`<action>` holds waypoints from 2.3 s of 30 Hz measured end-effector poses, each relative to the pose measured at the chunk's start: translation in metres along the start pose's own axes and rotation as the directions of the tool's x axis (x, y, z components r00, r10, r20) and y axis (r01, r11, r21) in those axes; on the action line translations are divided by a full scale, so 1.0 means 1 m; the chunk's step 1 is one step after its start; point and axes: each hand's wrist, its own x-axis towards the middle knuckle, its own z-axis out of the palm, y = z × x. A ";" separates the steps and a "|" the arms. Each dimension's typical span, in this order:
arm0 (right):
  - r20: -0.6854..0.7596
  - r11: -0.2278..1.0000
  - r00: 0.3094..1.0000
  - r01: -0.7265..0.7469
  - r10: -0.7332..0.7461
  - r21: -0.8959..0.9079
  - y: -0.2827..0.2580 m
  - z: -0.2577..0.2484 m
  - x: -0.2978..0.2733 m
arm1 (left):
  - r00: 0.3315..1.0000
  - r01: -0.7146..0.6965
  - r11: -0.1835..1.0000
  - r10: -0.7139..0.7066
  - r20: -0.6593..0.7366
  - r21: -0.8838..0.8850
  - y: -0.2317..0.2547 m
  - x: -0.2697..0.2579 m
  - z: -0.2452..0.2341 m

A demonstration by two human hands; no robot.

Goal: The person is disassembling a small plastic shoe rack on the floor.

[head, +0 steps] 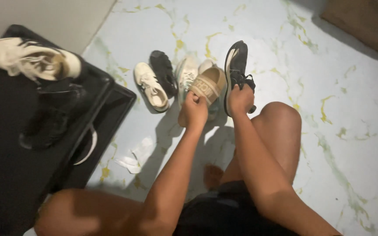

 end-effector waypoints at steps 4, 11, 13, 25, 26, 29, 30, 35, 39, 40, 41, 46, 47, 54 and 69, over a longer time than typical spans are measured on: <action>0.091 1.000 0.996 0.027 -0.026 -0.009 0.020 0.018 0.012 | 0.999 -0.030 0.999 0.029 -0.040 -0.024 -0.021 0.008 0.020; 0.431 0.966 0.864 0.233 -0.259 0.114 -0.006 0.040 -0.028 | 0.995 0.030 0.964 -0.053 -0.081 -0.263 -0.035 0.008 -0.016; 0.508 0.938 0.791 0.319 -0.341 0.134 -0.013 0.050 -0.041 | 0.982 -0.003 0.970 -0.043 -0.184 -0.245 -0.053 0.007 -0.031; 0.959 0.984 0.285 0.175 -0.007 -0.045 -0.040 0.080 -0.100 | 0.850 0.434 0.899 -0.430 -0.305 -0.059 -0.073 -0.030 -0.097; 0.959 0.983 0.285 0.177 -0.006 -0.047 -0.038 0.084 -0.096 | 0.849 0.436 0.898 -0.433 -0.304 -0.061 -0.072 -0.032 -0.095; 0.908 0.984 0.417 0.170 -0.031 -0.044 -0.028 0.100 -0.083 | 0.803 0.548 0.836 -0.533 -0.267 -0.020 -0.073 -0.037 -0.086; 0.875 0.983 0.479 0.182 -0.067 -0.024 -0.021 0.107 -0.079 | 0.803 0.548 0.835 -0.542 -0.247 -0.050 -0.078 -0.038 -0.082; 0.760 0.951 0.612 0.306 -0.219 0.028 0.013 0.134 -0.047 | 0.813 0.533 0.832 -0.554 -0.179 -0.156 -0.080 -0.040 -0.062; 0.725 0.948 0.628 0.296 -0.283 0.113 0.002 0.120 -0.048 | 0.861 0.437 0.822 -0.500 -0.095 -0.366 -0.108 -0.030 -0.022; 0.749 0.967 0.614 0.197 -0.250 0.161 -0.007 0.110 -0.052 | 0.882 0.386 0.794 -0.467 -0.064 -0.469 -0.120 -0.026 -0.007; 0.748 0.966 0.614 0.201 -0.252 0.160 -0.010 0.107 -0.054 | 0.882 0.385 0.792 -0.467 -0.064 -0.473 -0.115 -0.025 0.000; 0.828 0.986 0.537 0.074 -0.164 0.147 -0.013 0.105 -0.059 | 0.868 0.483 0.669 -0.453 0.205 -0.565 -0.106 -0.024 0.011; 0.830 0.986 0.533 0.083 -0.168 0.146 -0.017 0.100 -0.065 | 0.868 0.480 0.665 -0.455 0.200 -0.572 -0.118 -0.025 0.008; 0.717 0.678 0.531 0.727 -0.452 -0.111 -0.080 0.060 -0.144 | 0.836 0.545 0.826 -0.522 0.170 -0.147 -0.179 -0.014 -0.080; 0.622 0.301 0.011 0.882 -0.783 0.362 -0.099 0.112 -0.287 | 0.856 0.316 0.847 -0.062 -0.513 0.426 -0.230 0.049 -0.312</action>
